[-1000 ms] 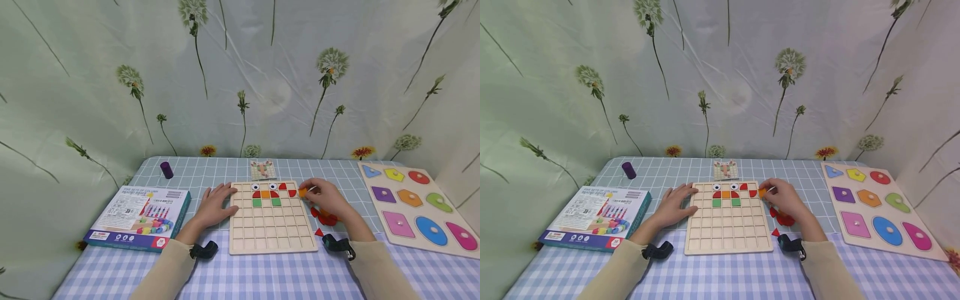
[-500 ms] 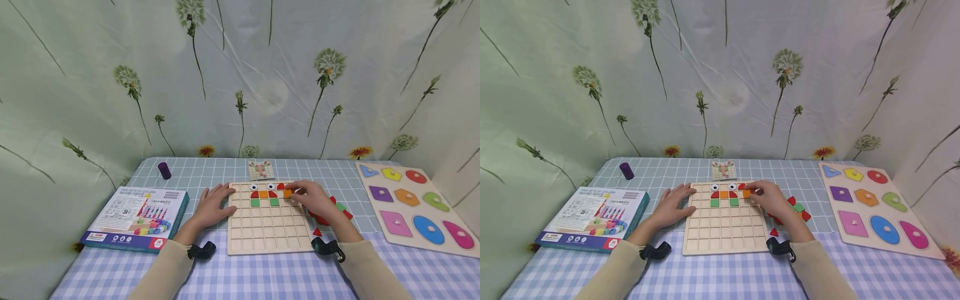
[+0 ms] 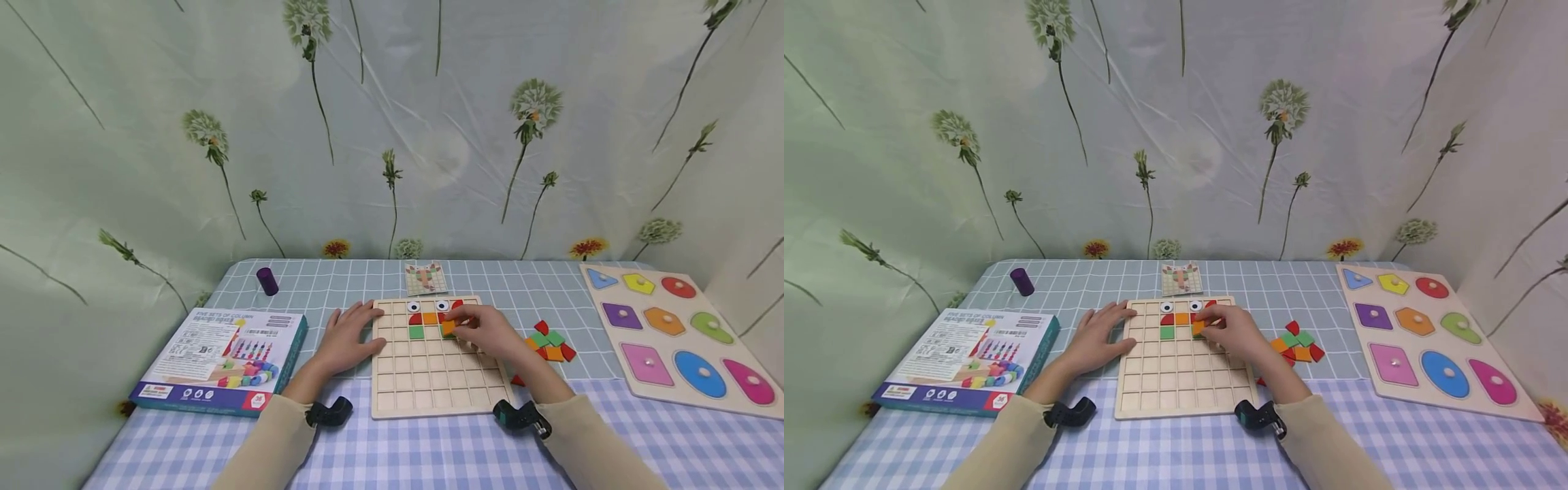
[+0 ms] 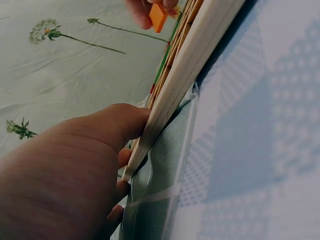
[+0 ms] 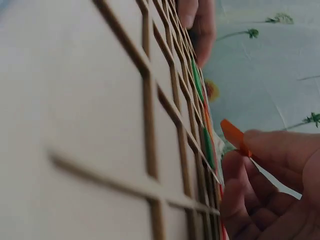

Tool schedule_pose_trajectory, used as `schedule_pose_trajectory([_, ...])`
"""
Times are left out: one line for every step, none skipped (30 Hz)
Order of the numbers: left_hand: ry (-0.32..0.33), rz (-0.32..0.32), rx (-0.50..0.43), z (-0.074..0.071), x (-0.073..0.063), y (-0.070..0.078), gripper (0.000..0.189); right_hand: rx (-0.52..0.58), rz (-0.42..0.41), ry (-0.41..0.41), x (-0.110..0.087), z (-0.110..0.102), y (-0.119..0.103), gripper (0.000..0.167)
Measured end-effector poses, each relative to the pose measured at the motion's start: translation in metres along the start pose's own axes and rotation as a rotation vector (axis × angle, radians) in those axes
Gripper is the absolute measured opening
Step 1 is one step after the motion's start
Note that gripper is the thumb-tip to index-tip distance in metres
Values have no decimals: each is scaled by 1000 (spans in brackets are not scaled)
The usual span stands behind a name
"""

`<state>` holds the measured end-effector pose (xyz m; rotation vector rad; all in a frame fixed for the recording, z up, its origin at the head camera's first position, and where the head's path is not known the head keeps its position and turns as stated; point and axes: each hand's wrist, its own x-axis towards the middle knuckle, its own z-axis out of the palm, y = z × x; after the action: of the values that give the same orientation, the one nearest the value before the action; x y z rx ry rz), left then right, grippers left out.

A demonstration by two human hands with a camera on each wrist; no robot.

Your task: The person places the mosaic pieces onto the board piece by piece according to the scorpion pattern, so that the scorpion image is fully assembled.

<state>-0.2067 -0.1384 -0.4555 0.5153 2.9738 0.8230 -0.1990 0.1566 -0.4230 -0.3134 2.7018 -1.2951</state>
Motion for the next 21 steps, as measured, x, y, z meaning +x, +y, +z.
schedule_pose_trajectory([9, 5, 2, 0, 0, 0, 57, 13, 4, 1, 0, 2, 0, 23])
schedule_pose_trajectory([4, 0, 3, 1, 0, 0, 58, 23, 9, 4, -1, 5, 0, 23])
schedule_pose_trajectory([4, 0, 5, 1, 0, 0, 58, 19, 1, 6, -2, 7, 1, 24])
schedule_pose_trajectory([2, 0, 7, 2, -1, 0, 58, 12, -2, 10, -2, 10, 1, 24])
schedule_pose_trajectory([0, -1, 7, 2, -1, 0, 58, 5, -5, 12, -2, 13, 2, 24])
schedule_pose_trajectory([-1, -1, 9, 3, -2, -1, 58, -3, -11, 16, -3, 15, 2, 24])
schedule_pose_trajectory([-2, -2, 8, 4, -3, -1, 58, -12, -17, 19, -3, 18, 3, 24])
schedule_pose_trajectory([-5, -6, 8, 4, -3, -1, 58, -20, -24, 22, -3, 20, 3, 24])
schedule_pose_trajectory([0, -4, 6, 4, -4, -1, 58, -27, -29, 28, -3, 21, 3, 23])
schedule_pose_trajectory([3, -2, 3, 4, -4, -1, 58, -29, -30, 37, -2, 22, 3, 23])
schedule_pose_trajectory([8, 0, 0, 3, -4, -1, 58, -29, -32, 45, -2, 23, 3, 23])
schedule_pose_trajectory([11, 1, -1, 3, -4, -1, 58, -31, -36, 55, -1, 23, 3, 22])
schedule_pose_trajectory([14, 2, -1, 2, -4, -1, 58, -33, -39, 64, 0, 23, 3, 22])
schedule_pose_trajectory([13, 2, 0, 2, -3, -1, 58, -35, -41, 72, 0, 23, 3, 23])
schedule_pose_trajectory([14, 1, 0, 1, -3, 0, 58, -35, -43, 77, 0, 23, 3, 23])
schedule_pose_trajectory([13, -1, 0, 1, -2, 0, 58, -38, -50, 82, 1, 23, 3, 24])
schedule_pose_trajectory([13, -2, 2, 1, -2, 0, 58, -38, -50, 88, 1, 23, 3, 24])
schedule_pose_trajectory([13, -1, 4, 1, -2, -1, 58, -37, -49, 91, 1, 23, 3, 25])
schedule_pose_trajectory([13, 0, 5, 1, -2, -1, 58, -34, -45, 94, 1, 23, 4, 26])
schedule_pose_trajectory([13, 2, 5, 1, -2, -1, 58, -32, -43, 95, 1, 23, 4, 27])
schedule_pose_trajectory([13, 3, 6, 1, -1, -2, 58, -29, -40, 95, 1, 23, 5, 27])
